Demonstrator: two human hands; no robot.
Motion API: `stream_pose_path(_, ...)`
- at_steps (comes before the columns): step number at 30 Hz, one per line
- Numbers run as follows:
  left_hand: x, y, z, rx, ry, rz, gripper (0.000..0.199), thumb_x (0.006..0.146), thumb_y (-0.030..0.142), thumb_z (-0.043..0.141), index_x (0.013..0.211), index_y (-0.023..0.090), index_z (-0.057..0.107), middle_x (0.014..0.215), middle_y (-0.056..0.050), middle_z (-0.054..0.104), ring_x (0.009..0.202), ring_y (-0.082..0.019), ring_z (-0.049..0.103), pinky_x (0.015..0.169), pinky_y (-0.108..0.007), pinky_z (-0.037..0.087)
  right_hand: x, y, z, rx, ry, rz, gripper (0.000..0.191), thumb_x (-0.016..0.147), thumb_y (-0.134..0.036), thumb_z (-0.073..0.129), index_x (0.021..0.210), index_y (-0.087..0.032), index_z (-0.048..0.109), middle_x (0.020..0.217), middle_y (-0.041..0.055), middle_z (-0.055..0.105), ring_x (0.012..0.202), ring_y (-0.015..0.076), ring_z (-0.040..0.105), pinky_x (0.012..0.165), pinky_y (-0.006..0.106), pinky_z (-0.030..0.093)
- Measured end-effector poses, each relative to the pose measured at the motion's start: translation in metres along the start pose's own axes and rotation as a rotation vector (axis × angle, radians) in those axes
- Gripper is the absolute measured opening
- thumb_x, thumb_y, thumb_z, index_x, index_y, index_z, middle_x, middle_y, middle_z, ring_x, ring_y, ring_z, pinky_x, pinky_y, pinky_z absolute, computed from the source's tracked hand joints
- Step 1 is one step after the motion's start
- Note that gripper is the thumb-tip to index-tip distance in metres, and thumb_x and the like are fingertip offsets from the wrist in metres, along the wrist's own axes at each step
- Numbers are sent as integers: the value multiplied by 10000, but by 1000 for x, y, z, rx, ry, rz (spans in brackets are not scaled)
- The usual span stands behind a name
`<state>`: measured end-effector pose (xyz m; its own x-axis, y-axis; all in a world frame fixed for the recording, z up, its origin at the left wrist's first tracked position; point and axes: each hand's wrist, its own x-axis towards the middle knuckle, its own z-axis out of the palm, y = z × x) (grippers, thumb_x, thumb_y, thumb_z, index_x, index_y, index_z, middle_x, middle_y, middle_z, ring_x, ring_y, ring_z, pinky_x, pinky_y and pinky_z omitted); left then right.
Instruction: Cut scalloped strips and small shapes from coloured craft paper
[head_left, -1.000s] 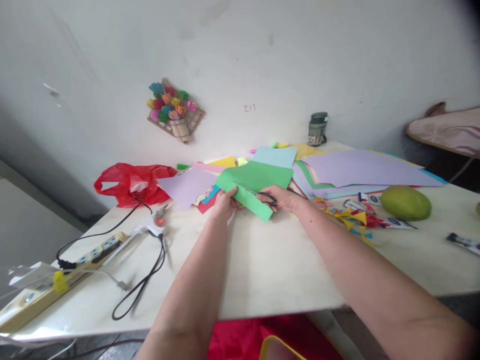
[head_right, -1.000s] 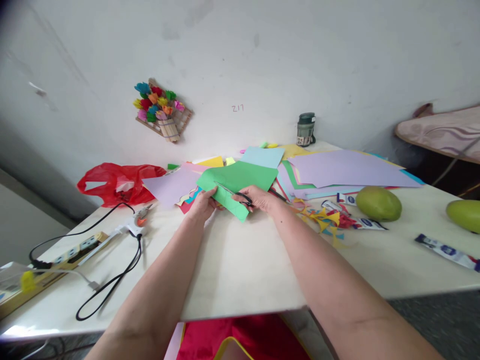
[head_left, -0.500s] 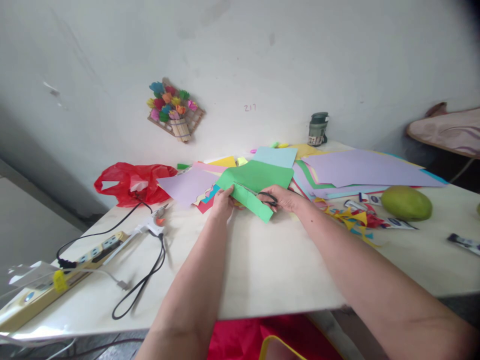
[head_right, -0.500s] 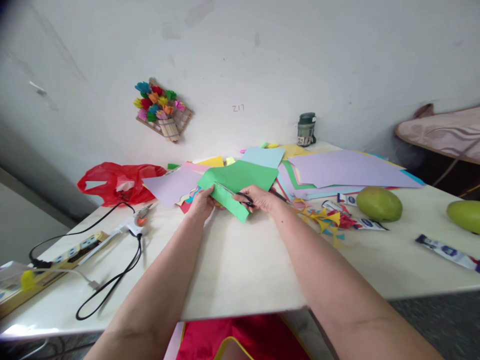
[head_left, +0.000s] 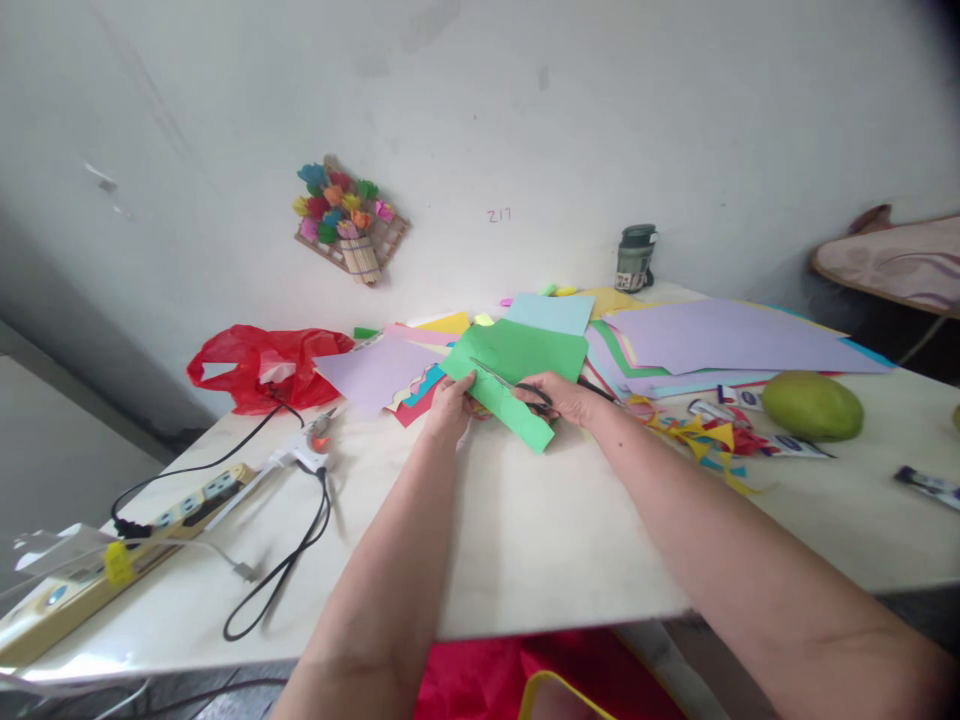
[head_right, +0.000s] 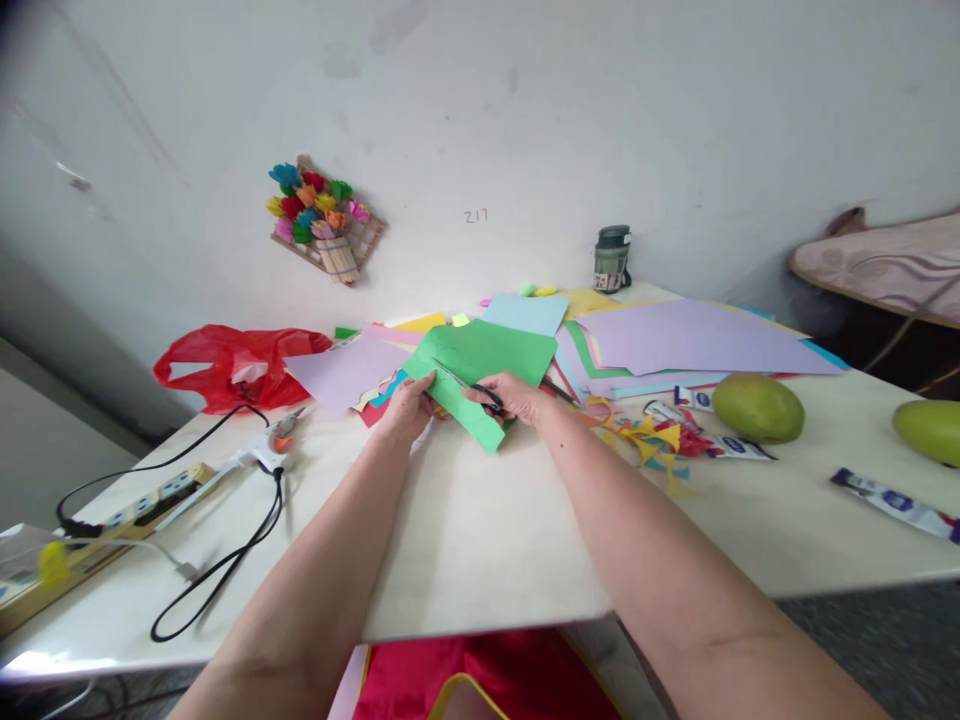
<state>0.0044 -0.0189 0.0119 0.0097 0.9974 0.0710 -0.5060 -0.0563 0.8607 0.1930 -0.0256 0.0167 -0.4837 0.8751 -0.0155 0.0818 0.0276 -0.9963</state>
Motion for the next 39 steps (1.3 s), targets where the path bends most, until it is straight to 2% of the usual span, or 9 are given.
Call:
stream_pose_path(8,1,-1,0,-24,-12,31,273,609,202,789,829,142,640,753,-39,689,617,-152,640,671,-305,542,-3,-5,5,1,53,-5,435,551,-473,788,585,-179,470,434,-85,396,368,41,310,351,181,199)
stream_pose_path(13,1,-1,-1,-27,-7,32,262,618,196,781,834,145,641,748,-38,687,624,-155,645,686,-305,543,-4,-9,6,8,42,10,392,598,-432,781,580,-173,486,430,-77,422,347,46,343,342,186,241)
stream_pose_path(21,-1,0,0,2,25,-10,211,661,238,766,782,146,620,667,-29,651,568,-169,637,619,-315,537,-4,-7,6,18,40,-8,355,610,-382,797,599,-162,519,432,-67,461,334,48,352,318,189,250)
stream_pose_path(25,0,-1,-1,-17,51,41,217,657,243,778,772,146,621,654,-17,648,554,-150,624,607,-290,527,-4,-5,4,-1,3,-17,363,648,-385,781,591,-164,499,445,-54,484,337,43,360,321,185,256)
stream_pose_path(31,1,0,-1,-50,26,76,264,606,213,805,800,138,641,723,-22,683,592,-135,634,613,-265,537,-1,0,-1,10,-54,2,319,693,-377,747,665,-159,517,483,-57,505,346,41,380,327,178,241)
stream_pose_path(39,-2,0,2,26,-23,40,303,594,272,829,798,132,653,706,-36,681,628,-163,658,629,-276,529,-6,-9,3,13,-6,16,342,671,-387,759,632,-161,505,474,-51,523,345,45,397,333,179,254)
